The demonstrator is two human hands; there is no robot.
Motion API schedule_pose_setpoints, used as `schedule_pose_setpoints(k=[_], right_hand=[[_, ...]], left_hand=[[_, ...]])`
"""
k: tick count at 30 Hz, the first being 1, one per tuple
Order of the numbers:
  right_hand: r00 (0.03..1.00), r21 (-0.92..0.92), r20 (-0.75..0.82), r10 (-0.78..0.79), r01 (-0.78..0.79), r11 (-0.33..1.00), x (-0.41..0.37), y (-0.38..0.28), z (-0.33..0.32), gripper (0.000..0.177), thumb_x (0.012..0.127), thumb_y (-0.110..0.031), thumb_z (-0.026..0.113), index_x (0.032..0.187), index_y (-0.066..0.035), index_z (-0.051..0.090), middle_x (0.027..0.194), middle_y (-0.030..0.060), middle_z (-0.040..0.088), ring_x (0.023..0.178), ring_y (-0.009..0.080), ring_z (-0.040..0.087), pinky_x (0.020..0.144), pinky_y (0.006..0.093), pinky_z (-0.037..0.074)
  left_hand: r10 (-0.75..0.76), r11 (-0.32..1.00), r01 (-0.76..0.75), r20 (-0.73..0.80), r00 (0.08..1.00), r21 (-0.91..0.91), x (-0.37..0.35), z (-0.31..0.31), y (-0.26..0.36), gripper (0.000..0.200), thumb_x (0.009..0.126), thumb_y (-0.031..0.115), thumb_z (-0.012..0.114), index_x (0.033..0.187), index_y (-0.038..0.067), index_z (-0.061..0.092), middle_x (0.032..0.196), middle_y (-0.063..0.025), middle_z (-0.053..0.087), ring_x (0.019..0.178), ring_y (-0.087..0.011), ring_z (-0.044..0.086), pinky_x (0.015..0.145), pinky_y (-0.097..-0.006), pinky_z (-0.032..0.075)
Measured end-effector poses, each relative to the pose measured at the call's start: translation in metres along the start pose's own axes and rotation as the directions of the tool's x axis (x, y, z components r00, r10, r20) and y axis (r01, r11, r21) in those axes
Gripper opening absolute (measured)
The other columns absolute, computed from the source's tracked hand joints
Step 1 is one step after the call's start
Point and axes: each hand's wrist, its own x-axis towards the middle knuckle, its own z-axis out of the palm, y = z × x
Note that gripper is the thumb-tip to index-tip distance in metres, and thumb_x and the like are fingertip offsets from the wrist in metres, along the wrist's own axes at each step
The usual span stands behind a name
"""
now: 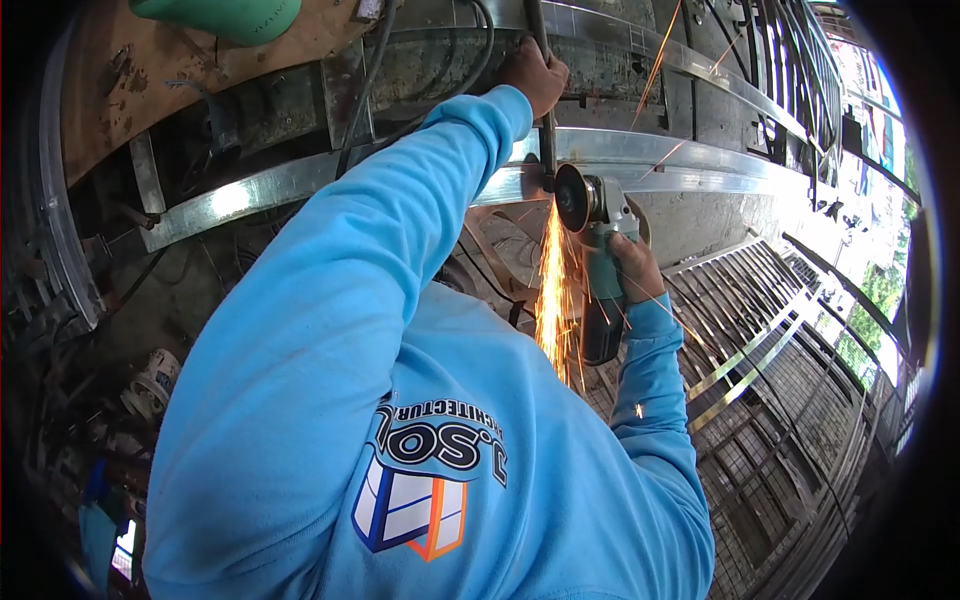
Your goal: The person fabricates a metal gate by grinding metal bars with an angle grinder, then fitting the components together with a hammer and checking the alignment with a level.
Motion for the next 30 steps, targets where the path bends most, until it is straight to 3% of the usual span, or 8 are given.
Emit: schedule_pose_setpoints(k=[4,7,13,16,19,22,25,30], right_hand=[[0.998,-0.040,0.021,0.065,-0.064,0.997,0.005,-0.002,-0.005,0.061,0.083,-0.051,0.058,0.115,0.000,0.059,0.101,0.0061,0.063,0.093,0.0144,0.058,0.080,0.0275,0.047],[0.998,0.001,0.048,-0.049,0.049,0.999,-0.002,-0.009,0.003,0.060,0.082,-0.050,0.059,0.115,0.000,0.058,0.099,0.0060,0.063,0.091,0.0146,0.059,0.078,0.0265,0.047],[0.985,0.172,0.116,0.128,-0.147,0.974,-0.001,-0.012,0.000,0.060,0.081,-0.049,0.062,0.115,0.000,0.058,0.099,0.0063,0.063,0.087,0.0146,0.059,0.076,0.0261,0.048],[0.997,0.019,0.027,0.069,-0.070,0.997,0.002,-0.007,-0.002,0.061,0.080,-0.050,0.063,0.115,0.000,0.059,0.099,0.0064,0.063,0.085,0.0136,0.059,0.075,0.0255,0.048],[0.998,0.154,0.053,0.020,-0.028,0.988,-0.003,-0.011,0.008,0.060,0.080,-0.049,0.062,0.116,-0.001,0.058,0.097,0.0058,0.063,0.082,0.0127,0.059,0.073,0.0249,0.048],[0.996,-0.004,0.041,0.084,-0.084,0.996,-0.002,-0.018,0.001,0.061,0.081,-0.048,0.062,0.118,-0.001,0.056,0.100,0.0063,0.062,0.087,0.0137,0.059,0.077,0.0267,0.048],[0.995,0.113,0.088,0.042,-0.052,0.992,0.003,-0.012,0.001,0.062,0.081,-0.049,0.061,0.120,-0.001,0.055,0.102,0.0062,0.062,0.089,0.0138,0.058,0.078,0.0273,0.047],[0.998,0.044,0.060,-0.012,0.010,0.999,0.000,-0.011,0.002,0.062,0.082,-0.050,0.060,0.121,-0.001,0.054,0.104,0.0065,0.062,0.093,0.0145,0.057,0.081,0.0274,0.046]], left_hand=[[-0.001,1.000,0.001,-0.012,1.000,-0.013,-0.003,-0.003,0.004,0.035,0.087,0.029,0.051,0.101,-0.003,0.054,0.092,-0.0277,0.064,0.091,-0.0417,0.063,0.081,-0.0441,0.052],[0.031,0.999,-0.030,-0.034,0.999,0.043,0.001,0.001,0.000,0.034,0.088,0.028,0.051,0.101,-0.003,0.055,0.092,-0.0279,0.064,0.090,-0.0416,0.063,0.081,-0.0441,0.052],[-0.013,0.999,0.013,0.008,1.000,-0.033,-0.001,-0.001,0.002,0.035,0.088,0.029,0.051,0.101,-0.003,0.055,0.092,-0.0273,0.064,0.091,-0.0416,0.062,0.081,-0.0441,0.051],[-0.017,1.000,0.016,0.023,1.000,0.026,-0.001,-0.004,0.005,0.034,0.087,0.029,0.051,0.101,-0.003,0.055,0.092,-0.0270,0.064,0.091,-0.0413,0.062,0.081,-0.0441,0.051],[-0.011,1.000,0.011,0.031,0.999,0.000,-0.004,-0.009,0.008,0.034,0.087,0.029,0.052,0.100,-0.003,0.055,0.093,-0.0270,0.064,0.091,-0.0412,0.062,0.081,-0.0444,0.051],[-0.018,0.999,0.018,0.015,1.000,-0.040,-0.002,-0.002,0.002,0.035,0.086,0.030,0.053,0.099,-0.002,0.056,0.094,-0.0269,0.064,0.092,-0.0415,0.062,0.082,-0.0452,0.050],[-0.018,1.000,0.018,0.056,0.998,0.007,-0.001,-0.004,0.004,0.034,0.085,0.028,0.053,0.103,-0.001,0.051,0.098,-0.0270,0.064,0.092,-0.0416,0.062,0.084,-0.0459,0.050],[-0.022,1.000,0.020,0.056,0.998,0.021,0.001,-0.003,0.003,0.035,0.084,0.028,0.052,0.103,-0.001,0.051,0.096,-0.0271,0.064,0.092,-0.0425,0.062,0.084,-0.0465,0.050]])
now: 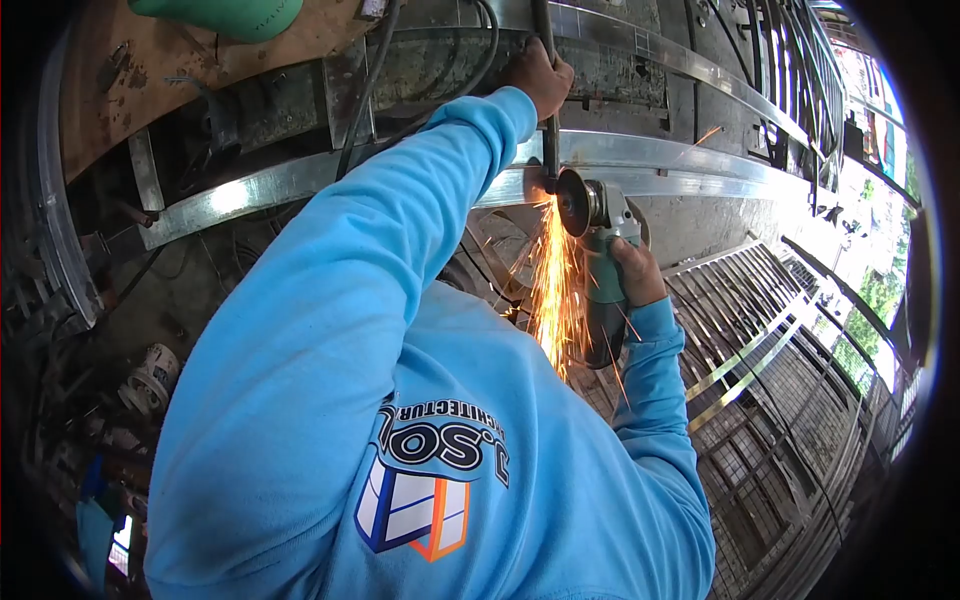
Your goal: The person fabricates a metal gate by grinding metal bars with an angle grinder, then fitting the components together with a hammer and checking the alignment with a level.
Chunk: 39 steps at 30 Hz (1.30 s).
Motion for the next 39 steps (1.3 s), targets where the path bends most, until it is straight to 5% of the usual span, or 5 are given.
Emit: schedule_pose_setpoints(k=[7,10,13,27,39], right_hand=[[0.997,-0.095,0.031,0.071,-0.068,0.993,0.004,-0.004,-0.007,0.063,0.081,-0.049,0.063,0.122,-0.002,0.054,0.111,0.0065,0.060,0.095,0.0172,0.057,0.087,0.0300,0.043],[0.994,0.089,-0.111,-0.005,0.015,0.996,-0.001,0.012,0.002,0.063,0.080,-0.046,0.066,0.124,-0.002,0.052,0.112,0.0069,0.060,0.094,0.0162,0.057,0.086,0.0290,0.044],[0.989,0.239,0.035,0.143,-0.147,0.960,-0.002,-0.003,-0.002,0.065,0.080,-0.042,0.068,0.128,-0.003,0.048,0.114,0.0067,0.059,0.097,0.0157,0.056,0.088,0.0289,0.043],[0.996,-0.096,-0.086,0.026,-0.035,0.995,0.007,0.042,-0.026,0.051,0.089,-0.037,0.059,0.124,0.000,0.052,0.113,0.0057,0.060,0.105,0.0132,0.052,0.091,0.0268,0.041],[0.999,0.181,-0.034,-0.035,0.041,0.983,0.000,0.007,-0.001,0.065,0.084,-0.037,0.066,0.133,-0.003,0.041,0.116,0.0059,0.058,0.098,0.0155,0.057,0.084,0.0284,0.046]], left_hand=[[-0.002,1.000,0.002,-0.019,1.000,-0.026,0.001,0.004,-0.002,0.034,0.085,0.029,0.051,0.103,0.000,0.051,0.095,-0.0271,0.064,0.092,-0.0428,0.062,0.083,-0.0466,0.050],[-0.032,0.998,0.033,0.019,0.999,-0.052,-0.001,0.000,0.001,0.034,0.085,0.029,0.051,0.103,0.000,0.051,0.096,-0.0270,0.064,0.092,-0.0423,0.062,0.083,-0.0462,0.050],[-0.002,1.000,0.002,-0.022,1.000,0.024,-0.001,0.002,-0.001,0.034,0.087,0.031,0.052,0.098,-0.001,0.055,0.090,-0.0256,0.064,0.088,-0.0409,0.063,0.079,-0.0450,0.051],[0.024,0.997,-0.030,-0.067,0.997,-0.077,0.006,0.014,-0.011,0.031,0.086,0.027,0.054,0.093,-0.003,0.056,0.087,-0.0261,0.064,0.086,-0.0406,0.063,0.075,-0.0444,0.051],[0.017,0.998,-0.016,0.016,1.000,-0.059,-0.005,-0.005,0.005,0.031,0.084,0.027,0.053,0.102,0.001,0.051,0.096,-0.0260,0.064,0.090,-0.0413,0.063,0.079,-0.0450,0.052]])
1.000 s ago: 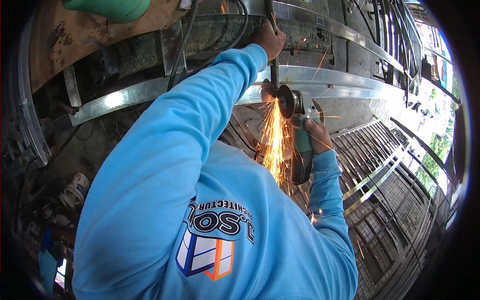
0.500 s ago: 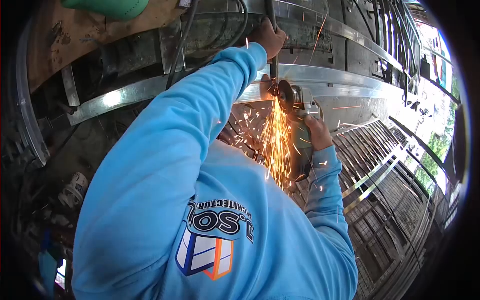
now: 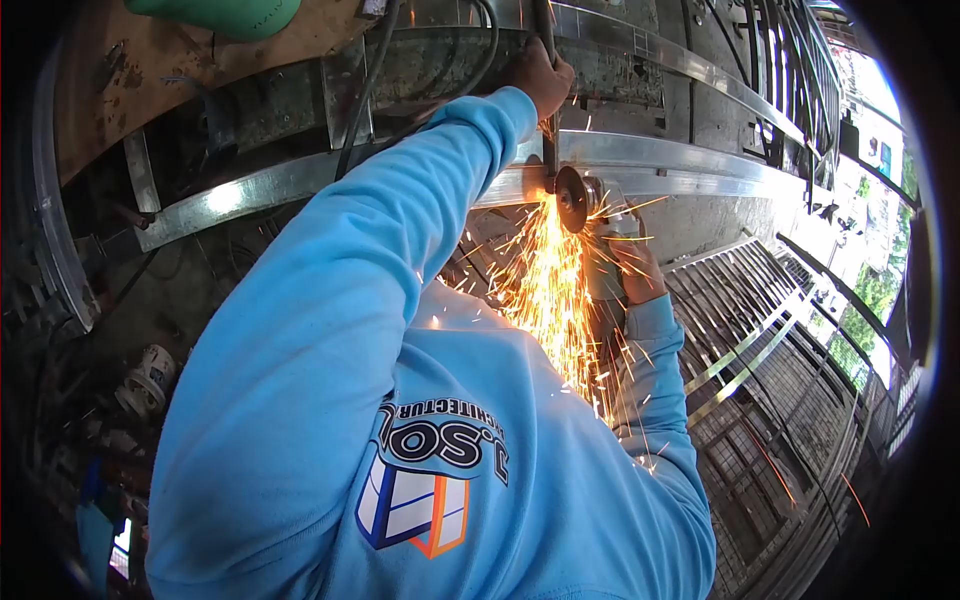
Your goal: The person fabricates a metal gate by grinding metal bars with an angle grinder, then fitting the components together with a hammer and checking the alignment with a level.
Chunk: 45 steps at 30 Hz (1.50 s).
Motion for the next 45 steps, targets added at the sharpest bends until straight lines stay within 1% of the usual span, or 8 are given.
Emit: schedule_pose_setpoints(k=[5,9,14,17,18,22,32,45], right_hand=[[0.961,0.080,0.008,0.277,-0.277,0.958,0.004,-0.001,-0.011,0.057,0.087,-0.027,0.064,0.132,-0.002,0.040,0.112,0.0075,0.060,0.085,0.0165,0.062,0.072,0.0263,0.052],[0.994,-0.149,0.003,0.109,-0.108,0.983,0.007,-0.004,-0.013,0.048,0.087,-0.030,0.063,0.122,0.001,0.050,0.102,0.0077,0.063,0.088,0.0157,0.063,0.074,0.0267,0.051],[0.990,0.060,-0.046,0.136,-0.133,0.989,-0.025,-0.007,0.000,0.057,0.083,-0.047,0.061,0.114,0.002,0.056,0.089,0.0112,0.064,0.074,0.0198,0.064,0.066,0.0309,0.054],[0.988,0.105,-0.091,0.128,-0.118,0.988,-0.044,-0.007,-0.001,0.063,0.080,-0.050,0.063,0.114,0.002,0.055,0.087,0.0127,0.064,0.068,0.0216,0.064,0.062,0.0326,0.055],[0.986,0.122,-0.102,0.130,-0.117,0.986,-0.048,-0.006,-0.001,0.061,0.080,-0.048,0.064,0.115,0.001,0.053,0.088,0.0120,0.063,0.068,0.0208,0.064,0.061,0.0319,0.054],[0.987,0.113,-0.099,0.129,-0.117,0.987,-0.051,0.004,-0.006,0.058,0.080,-0.044,0.065,0.115,0.000,0.052,0.088,0.0104,0.062,0.069,0.0190,0.063,0.061,0.0305,0.053],[0.994,-0.043,-0.046,0.100,-0.102,0.994,-0.026,0.006,-0.005,0.059,0.082,-0.044,0.064,0.119,0.000,0.050,0.100,0.0089,0.061,0.085,0.0150,0.060,0.073,0.0272,0.050],[0.995,-0.102,-0.031,0.097,-0.100,0.990,-0.024,0.000,-0.007,0.060,0.082,-0.043,0.062,0.121,0.002,0.050,0.101,0.0104,0.061,0.085,0.0157,0.060,0.073,0.0271,0.051]], left_hand=[[-0.013,1.000,0.013,-0.003,1.000,0.016,0.002,0.003,-0.002,0.032,0.085,0.027,0.052,0.103,0.001,0.051,0.097,-0.0257,0.064,0.091,-0.0412,0.063,0.080,-0.0458,0.051],[-0.042,0.999,0.043,0.036,0.998,-0.031,0.005,0.003,-0.004,0.033,0.086,0.029,0.051,0.104,0.001,0.050,0.096,-0.0260,0.064,0.091,-0.0417,0.062,0.081,-0.0469,0.050],[-0.007,1.000,0.007,-0.025,1.000,0.015,0.001,0.002,0.000,0.037,0.087,0.030,0.051,0.106,-0.001,0.049,0.095,-0.0278,0.063,0.091,-0.0432,0.061,0.082,-0.0473,0.050],[0.070,0.994,-0.084,-0.170,0.983,-0.073,0.011,0.025,-0.019,0.026,0.088,0.026,0.055,0.098,0.002,0.054,0.082,-0.0175,0.065,0.077,-0.0310,0.066,0.073,-0.0396,0.053],[0.029,0.957,-0.060,-0.110,0.993,-0.285,0.021,0.038,-0.030,0.036,0.088,0.031,0.052,0.106,-0.001,0.049,0.088,-0.0258,0.065,0.080,-0.0400,0.065,0.073,-0.0456,0.053],[-0.060,0.801,0.060,0.021,0.998,-0.595,0.005,0.018,-0.002,0.033,0.090,0.027,0.054,0.097,-0.005,0.049,0.063,-0.0174,0.059,0.049,-0.0244,0.062,0.045,-0.0365,0.050],[-0.017,0.997,0.001,-0.202,0.979,-0.080,0.012,0.027,-0.003,0.034,0.086,0.027,0.055,0.098,-0.005,0.056,0.093,-0.0284,0.064,0.091,-0.0440,0.061,0.084,-0.0460,0.050],[-0.039,0.993,0.026,-0.111,0.993,-0.118,0.009,0.022,0.000,0.033,0.083,0.021,0.054,0.104,-0.003,0.056,0.099,-0.0263,0.064,0.095,-0.0402,0.062,0.088,-0.0442,0.049]])
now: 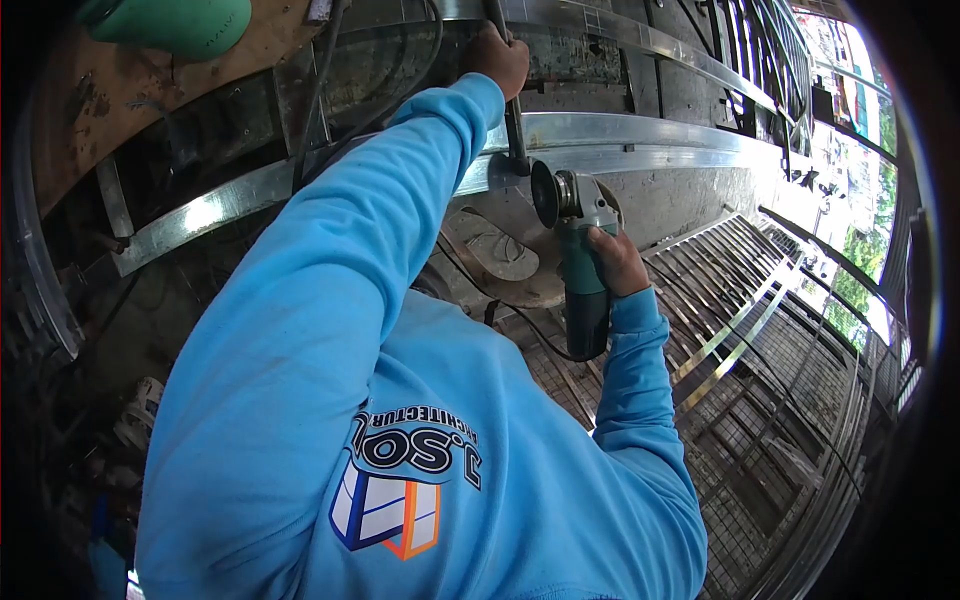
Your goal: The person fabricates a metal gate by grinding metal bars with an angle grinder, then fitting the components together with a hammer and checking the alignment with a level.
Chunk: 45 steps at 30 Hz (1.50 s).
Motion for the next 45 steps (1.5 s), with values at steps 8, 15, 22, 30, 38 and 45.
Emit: schedule_pose_setpoints(k=[8,15,22,30,38,45], right_hand=[[1.000,0.015,0.019,-0.010,0.010,1.000,0.007,0.000,-0.002,0.060,0.083,-0.041,0.063,0.124,0.001,0.048,0.102,0.0082,0.061,0.088,0.0143,0.058,0.078,0.0265,0.048],[1.000,0.020,0.006,0.007,-0.007,1.000,0.009,-0.002,-0.002,0.063,0.083,-0.041,0.063,0.127,0.000,0.046,0.105,0.0083,0.060,0.089,0.0138,0.057,0.078,0.0261,0.047],[1.000,0.051,-0.003,0.029,-0.029,0.998,0.008,0.000,-0.001,0.061,0.084,-0.040,0.062,0.127,0.000,0.046,0.106,0.0081,0.060,0.091,0.0145,0.057,0.080,0.0268,0.047],[0.999,-0.095,0.029,0.039,-0.036,0.995,0.015,0.004,-0.010,0.058,0.085,-0.043,0.058,0.124,-0.001,0.050,0.104,0.0066,0.059,0.091,0.0144,0.056,0.080,0.0262,0.045],[0.995,-0.183,-0.024,-0.099,0.093,0.979,0.013,-0.002,-0.001,0.055,0.085,-0.044,0.057,0.120,-0.001,0.054,0.108,0.0059,0.060,0.094,0.0141,0.055,0.084,0.0264,0.043],[1.000,-0.014,0.017,0.008,-0.008,1.000,0.014,-0.005,-0.002,0.055,0.084,-0.040,0.060,0.123,-0.001,0.053,0.110,0.0070,0.060,0.097,0.0154,0.056,0.088,0.0281,0.043]], left_hand=[[0.025,0.999,-0.022,-0.069,0.997,0.041,0.006,0.009,-0.009,0.028,0.084,0.022,0.055,0.099,-0.001,0.058,0.094,-0.0204,0.066,0.091,-0.0344,0.065,0.083,-0.0379,0.051],[0.005,1.000,-0.004,-0.029,1.000,0.014,0.003,0.002,-0.002,0.032,0.081,0.020,0.054,0.103,-0.004,0.056,0.097,-0.0267,0.064,0.094,-0.0409,0.062,0.086,-0.0449,0.050],[0.023,0.998,-0.021,-0.041,0.999,0.054,0.000,0.001,-0.001,0.028,0.086,0.023,0.054,0.100,-0.001,0.057,0.092,-0.0216,0.065,0.087,-0.0343,0.065,0.081,-0.0385,0.051],[0.013,1.000,-0.011,-0.051,0.999,0.025,-0.001,-0.002,0.002,0.032,0.082,0.022,0.055,0.101,-0.004,0.055,0.097,-0.0275,0.064,0.094,-0.0415,0.062,0.086,-0.0456,0.050],[0.018,0.999,-0.017,-0.034,0.999,0.027,-0.002,-0.004,0.003,0.033,0.082,0.022,0.054,0.102,-0.004,0.054,0.095,-0.0276,0.064,0.093,-0.0419,0.062,0.085,-0.0456,0.050],[-0.010,1.000,0.010,0.005,1.000,-0.011,0.000,-0.001,0.000,0.034,0.082,0.021,0.054,0.103,-0.005,0.053,0.095,-0.0282,0.064,0.093,-0.0422,0.062,0.085,-0.0457,0.050]])
